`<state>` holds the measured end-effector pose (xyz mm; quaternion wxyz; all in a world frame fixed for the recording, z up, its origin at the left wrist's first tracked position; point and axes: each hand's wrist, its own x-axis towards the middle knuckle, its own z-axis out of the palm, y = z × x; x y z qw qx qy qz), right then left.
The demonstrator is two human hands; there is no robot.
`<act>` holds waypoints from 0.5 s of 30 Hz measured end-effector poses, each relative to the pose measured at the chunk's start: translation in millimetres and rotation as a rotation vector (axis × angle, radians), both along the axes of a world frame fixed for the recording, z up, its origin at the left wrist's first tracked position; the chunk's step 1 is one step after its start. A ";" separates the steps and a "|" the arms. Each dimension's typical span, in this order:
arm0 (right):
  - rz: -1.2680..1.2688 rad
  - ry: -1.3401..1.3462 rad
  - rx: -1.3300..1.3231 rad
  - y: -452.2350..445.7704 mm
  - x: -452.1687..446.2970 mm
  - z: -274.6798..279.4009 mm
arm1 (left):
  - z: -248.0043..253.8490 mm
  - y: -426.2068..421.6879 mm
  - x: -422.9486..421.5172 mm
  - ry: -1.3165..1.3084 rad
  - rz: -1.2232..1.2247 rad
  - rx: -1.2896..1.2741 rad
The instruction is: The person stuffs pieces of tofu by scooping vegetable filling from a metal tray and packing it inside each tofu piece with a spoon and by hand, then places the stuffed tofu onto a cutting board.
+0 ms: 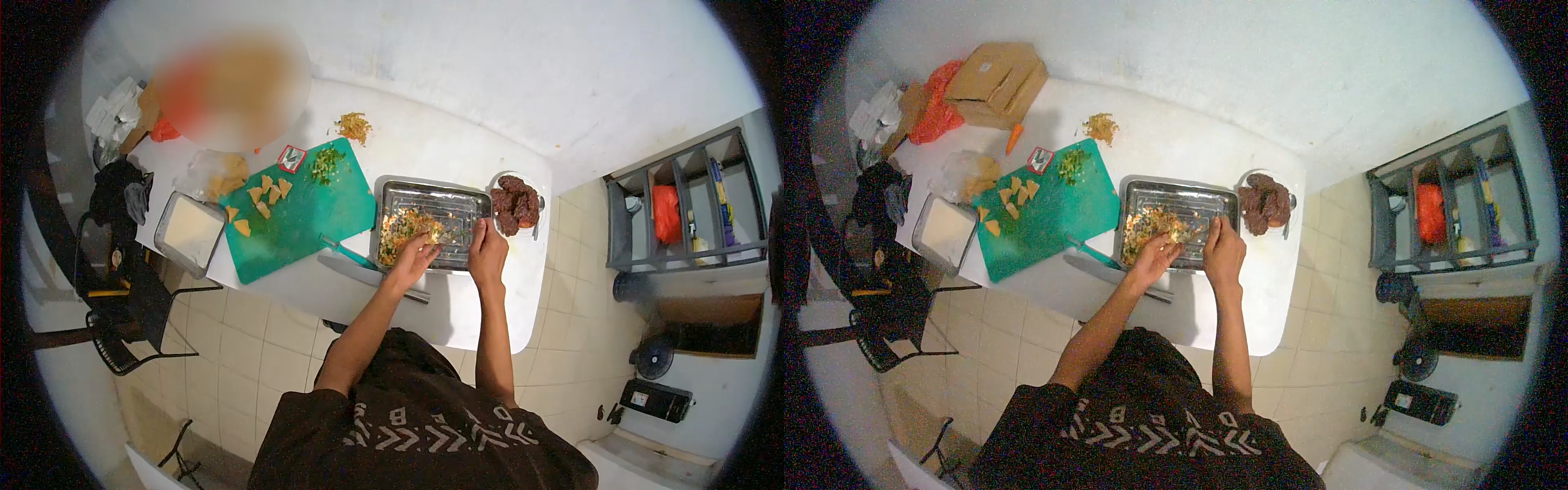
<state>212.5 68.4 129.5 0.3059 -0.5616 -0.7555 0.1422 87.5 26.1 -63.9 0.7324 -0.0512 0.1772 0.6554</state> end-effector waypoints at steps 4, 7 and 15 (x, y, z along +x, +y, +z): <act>0.034 0.183 -0.147 -6.1 0.3 3.6 | 10.0 5.5 -0.4 0.015 -0.004 -0.050; 0.097 0.253 -0.192 -6.8 8.3 -11.1 | 14.0 6.4 0.0 0.014 0.027 -0.073; 0.095 0.139 -0.130 -25.8 19.5 -9.1 | 20.0 15.2 -1.2 -0.136 0.125 -0.163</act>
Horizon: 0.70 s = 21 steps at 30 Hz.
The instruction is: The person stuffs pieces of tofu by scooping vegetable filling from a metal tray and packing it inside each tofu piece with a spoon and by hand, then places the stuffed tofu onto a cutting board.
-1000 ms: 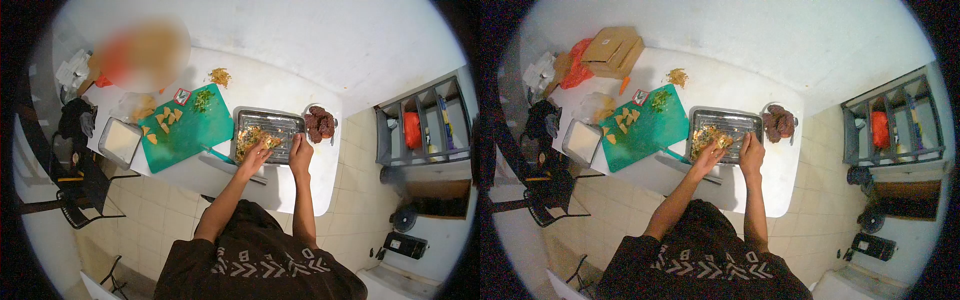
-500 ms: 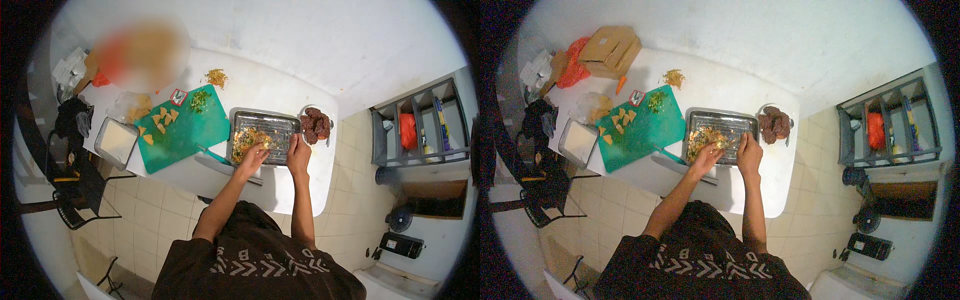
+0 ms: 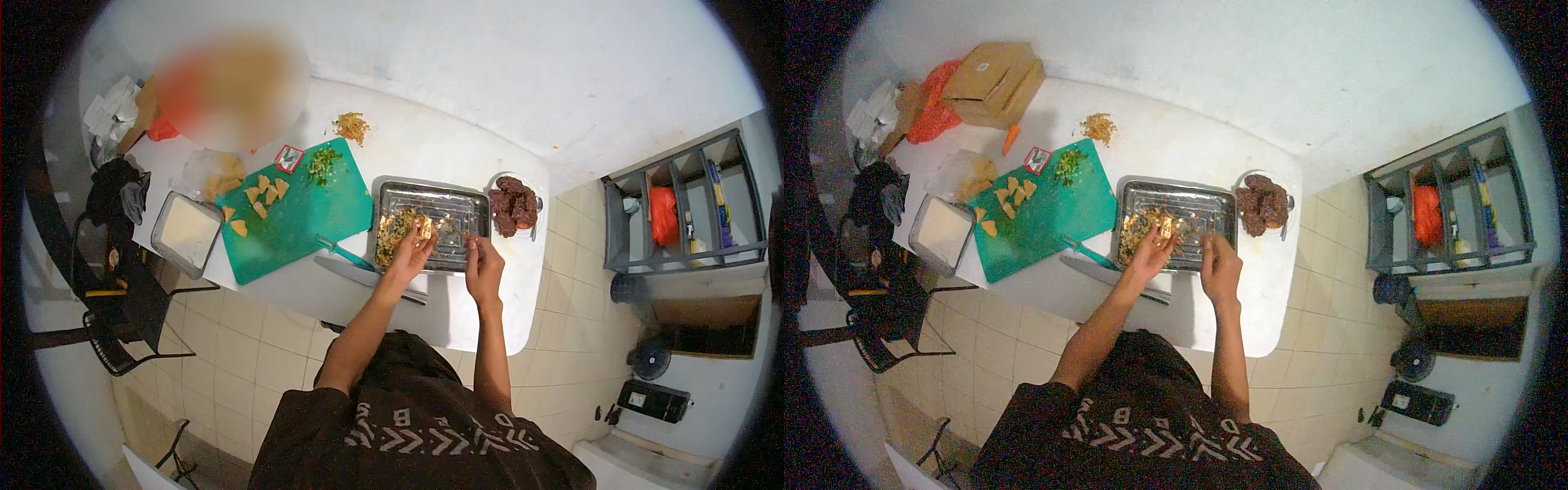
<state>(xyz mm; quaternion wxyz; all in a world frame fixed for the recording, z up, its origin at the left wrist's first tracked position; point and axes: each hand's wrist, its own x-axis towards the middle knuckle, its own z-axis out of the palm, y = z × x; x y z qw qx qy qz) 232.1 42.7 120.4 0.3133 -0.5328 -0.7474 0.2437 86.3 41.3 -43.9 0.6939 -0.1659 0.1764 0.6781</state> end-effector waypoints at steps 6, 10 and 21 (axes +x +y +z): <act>0.037 0.139 0.153 -20.1 -7.0 -29.8 | -8.4 5.8 6.3 0.051 -0.008 0.051; 0.017 0.100 0.184 -27.6 -9.4 -43.1 | -0.6 8.5 11.6 0.124 -0.023 0.040; -0.065 0.095 0.134 -38.4 -18.2 -43.6 | -9.3 9.7 14.2 0.231 -0.006 -0.021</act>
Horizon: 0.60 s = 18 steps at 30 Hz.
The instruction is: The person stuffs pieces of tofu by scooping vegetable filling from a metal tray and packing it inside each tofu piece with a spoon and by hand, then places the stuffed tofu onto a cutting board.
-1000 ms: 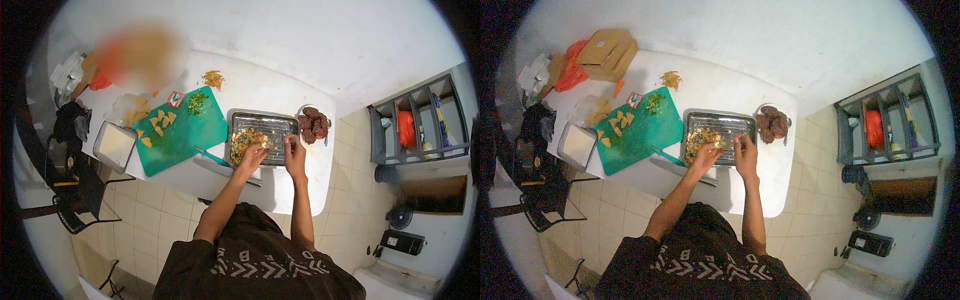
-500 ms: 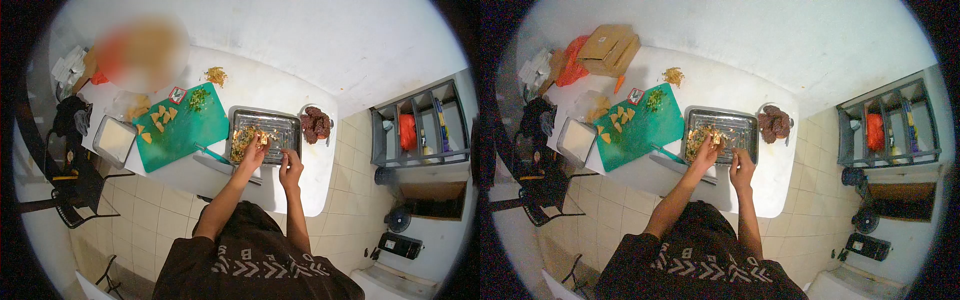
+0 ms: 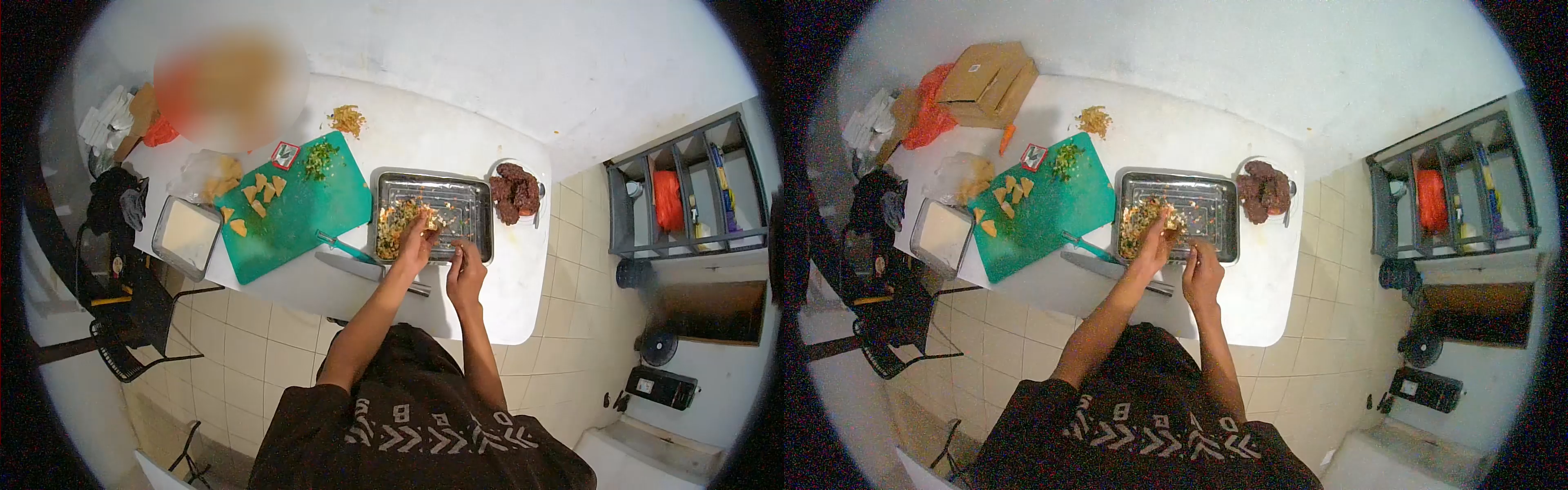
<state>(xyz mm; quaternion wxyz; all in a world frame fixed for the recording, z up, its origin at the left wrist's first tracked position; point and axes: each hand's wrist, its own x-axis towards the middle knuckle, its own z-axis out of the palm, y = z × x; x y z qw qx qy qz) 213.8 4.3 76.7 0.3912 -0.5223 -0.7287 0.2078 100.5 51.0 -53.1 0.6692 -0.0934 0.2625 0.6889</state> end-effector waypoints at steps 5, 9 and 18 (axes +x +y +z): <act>0.025 0.025 -0.020 -1.8 -1.9 5.5 | -7.2 1.4 -7.1 0.023 -0.071 0.039; 0.080 -0.078 0.000 -1.8 -1.7 6.2 | 9.8 -5.6 -11.7 0.034 -0.081 0.064; 0.076 -0.057 -0.002 -2.0 -7.7 14.3 | 7.3 -4.5 -21.3 0.046 -0.103 0.135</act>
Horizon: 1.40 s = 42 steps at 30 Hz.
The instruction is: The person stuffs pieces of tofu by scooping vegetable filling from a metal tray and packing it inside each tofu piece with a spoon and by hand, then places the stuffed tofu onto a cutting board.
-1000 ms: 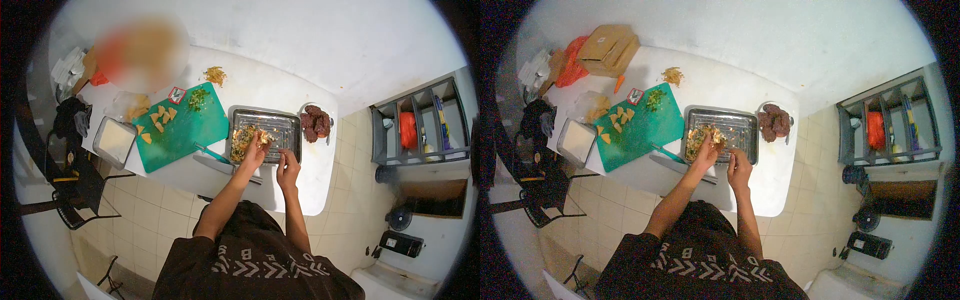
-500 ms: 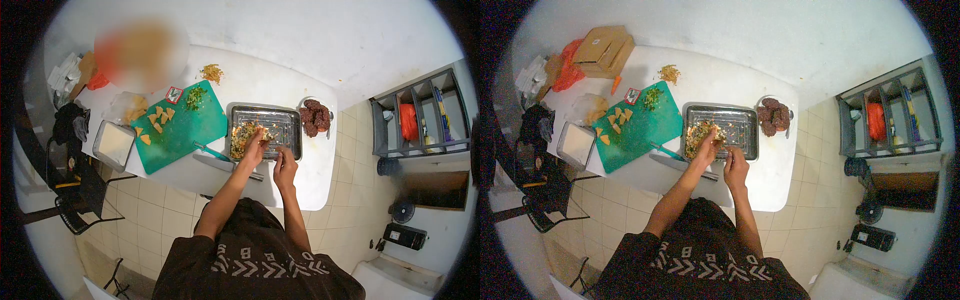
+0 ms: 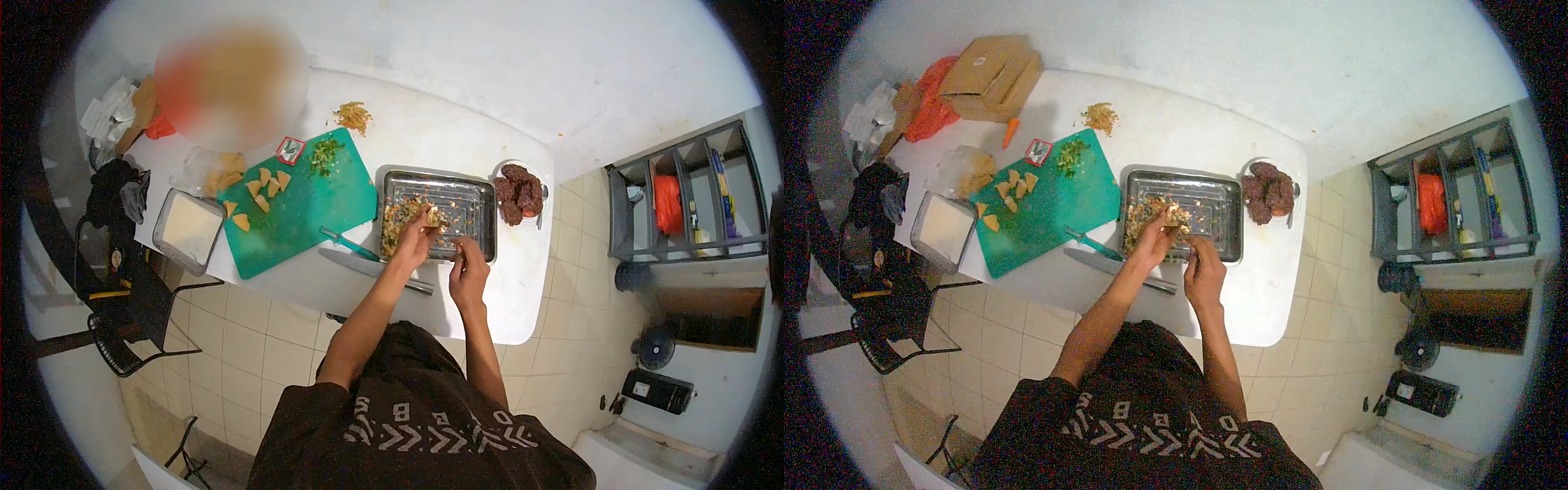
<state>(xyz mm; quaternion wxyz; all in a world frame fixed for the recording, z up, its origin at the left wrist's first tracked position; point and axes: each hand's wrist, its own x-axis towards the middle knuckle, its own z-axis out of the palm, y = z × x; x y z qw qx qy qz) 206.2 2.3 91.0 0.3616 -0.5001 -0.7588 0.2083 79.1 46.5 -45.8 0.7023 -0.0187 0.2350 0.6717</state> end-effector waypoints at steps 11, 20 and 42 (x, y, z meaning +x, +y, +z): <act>0.054 -0.014 0.084 -1.3 -3.0 4.2 | 7.6 -5.7 -6.6 -0.031 0.028 0.106; 0.037 0.014 -0.017 -1.6 -3.2 10.2 | 9.4 -6.4 -4.4 -0.085 0.035 0.057; -0.311 0.518 -0.457 -1.1 44.1 -74.4 | 1.7 -12.1 -24.2 -0.238 0.164 -0.033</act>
